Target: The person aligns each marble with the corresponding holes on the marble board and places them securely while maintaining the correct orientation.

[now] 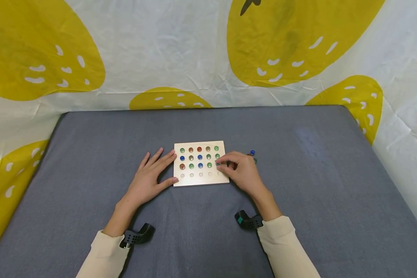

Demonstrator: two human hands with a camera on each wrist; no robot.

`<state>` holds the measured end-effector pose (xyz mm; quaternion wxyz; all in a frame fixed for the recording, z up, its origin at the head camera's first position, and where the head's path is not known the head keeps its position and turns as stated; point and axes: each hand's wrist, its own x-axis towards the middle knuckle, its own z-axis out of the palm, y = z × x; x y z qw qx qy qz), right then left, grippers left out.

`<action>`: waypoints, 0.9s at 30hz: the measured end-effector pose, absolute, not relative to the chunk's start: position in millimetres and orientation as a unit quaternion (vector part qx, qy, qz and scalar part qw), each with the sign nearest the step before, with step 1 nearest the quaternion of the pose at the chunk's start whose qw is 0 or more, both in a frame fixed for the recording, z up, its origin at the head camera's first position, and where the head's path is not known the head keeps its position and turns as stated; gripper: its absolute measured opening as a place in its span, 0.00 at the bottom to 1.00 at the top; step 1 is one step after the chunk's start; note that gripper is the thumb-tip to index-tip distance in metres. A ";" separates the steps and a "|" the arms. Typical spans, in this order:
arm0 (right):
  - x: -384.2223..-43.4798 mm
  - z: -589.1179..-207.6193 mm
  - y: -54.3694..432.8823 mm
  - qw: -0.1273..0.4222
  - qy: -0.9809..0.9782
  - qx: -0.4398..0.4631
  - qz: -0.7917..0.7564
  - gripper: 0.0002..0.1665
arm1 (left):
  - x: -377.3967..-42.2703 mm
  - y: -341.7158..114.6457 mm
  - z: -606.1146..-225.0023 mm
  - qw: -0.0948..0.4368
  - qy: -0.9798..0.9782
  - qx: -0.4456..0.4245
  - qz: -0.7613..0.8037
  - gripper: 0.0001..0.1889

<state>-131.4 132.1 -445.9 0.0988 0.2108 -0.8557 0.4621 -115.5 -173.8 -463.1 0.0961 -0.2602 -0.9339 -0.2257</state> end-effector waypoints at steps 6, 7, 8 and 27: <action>-131.2 -446.4 131.7 0.095 -0.856 0.207 0.463 0.07 | -114.6 -173.4 -461.4 0.100 -0.934 -0.260 -0.226 0.39; -131.2 -446.5 131.8 0.095 -0.857 0.207 0.463 0.07 | -114.5 -173.4 -461.5 0.099 -0.934 -0.260 -0.225 0.39; -131.2 -446.6 131.8 0.095 -0.857 0.206 0.463 0.07 | -114.7 -173.4 -461.6 0.099 -0.934 -0.260 -0.224 0.39; -130.2 -444.9 135.6 0.097 -0.856 0.209 0.464 0.08 | -114.4 -173.5 -462.9 0.101 -0.932 -0.263 -0.227 0.39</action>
